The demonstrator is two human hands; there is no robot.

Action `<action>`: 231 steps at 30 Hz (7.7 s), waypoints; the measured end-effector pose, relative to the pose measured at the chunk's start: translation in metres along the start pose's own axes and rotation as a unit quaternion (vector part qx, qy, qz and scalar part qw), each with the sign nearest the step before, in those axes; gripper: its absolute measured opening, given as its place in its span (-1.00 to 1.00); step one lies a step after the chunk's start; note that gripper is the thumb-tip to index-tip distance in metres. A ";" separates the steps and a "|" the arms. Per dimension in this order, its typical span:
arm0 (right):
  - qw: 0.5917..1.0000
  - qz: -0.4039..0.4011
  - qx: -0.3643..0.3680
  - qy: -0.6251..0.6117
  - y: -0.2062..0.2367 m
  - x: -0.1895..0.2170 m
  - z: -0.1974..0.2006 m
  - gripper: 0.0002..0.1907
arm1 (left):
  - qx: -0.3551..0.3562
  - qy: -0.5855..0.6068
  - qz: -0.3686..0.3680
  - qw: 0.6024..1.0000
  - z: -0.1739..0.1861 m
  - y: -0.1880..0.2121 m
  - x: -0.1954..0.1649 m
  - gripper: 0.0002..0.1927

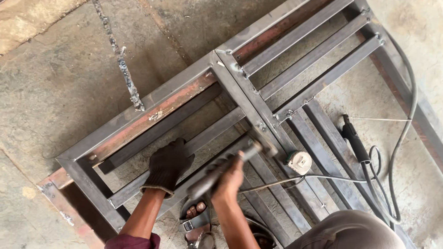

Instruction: The person positions metal bars inside a rectangular steel frame lying on the workshop floor, hammering each bar to seat it flush in the frame. They measure the assembly with a tape measure, reposition bars by hand, and weld the joints with a welding torch, producing sparks at the frame corners.

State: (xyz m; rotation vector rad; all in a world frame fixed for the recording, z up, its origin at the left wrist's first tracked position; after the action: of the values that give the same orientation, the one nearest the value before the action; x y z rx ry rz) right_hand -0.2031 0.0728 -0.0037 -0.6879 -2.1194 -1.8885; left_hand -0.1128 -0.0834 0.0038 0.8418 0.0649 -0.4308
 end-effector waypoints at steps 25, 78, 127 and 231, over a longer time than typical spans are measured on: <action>0.998 -0.001 0.064 0.016 0.000 -0.007 0.000 -0.52 | -0.044 -0.010 -0.023 0.999 0.000 0.001 -0.003 -0.46; 0.997 -0.041 0.066 0.004 0.018 -0.003 -0.026 -0.54 | -0.044 0.020 0.000 0.999 -0.009 -0.001 0.006 -0.35; 0.281 0.310 0.094 0.904 -0.108 0.227 0.095 -0.04 | -0.127 -0.036 -0.042 0.990 -0.009 -0.004 0.007 -0.32; 0.441 0.292 0.169 0.832 -0.101 0.210 0.168 -0.65 | -0.117 -0.049 -0.033 0.991 -0.017 -0.003 0.013 -0.42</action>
State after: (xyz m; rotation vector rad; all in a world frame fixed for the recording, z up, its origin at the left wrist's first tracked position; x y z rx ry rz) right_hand -0.4094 0.2720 -0.0206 0.5003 -0.5570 -0.6760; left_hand -0.1002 -0.0768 -0.0127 0.5890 0.0513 -0.5147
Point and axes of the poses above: each hand's wrist, its own y-axis away from the middle knuckle, its own z-axis out of the back of the hand, x = y × z, the point moved 4 cm from there along -y, towards the middle knuckle
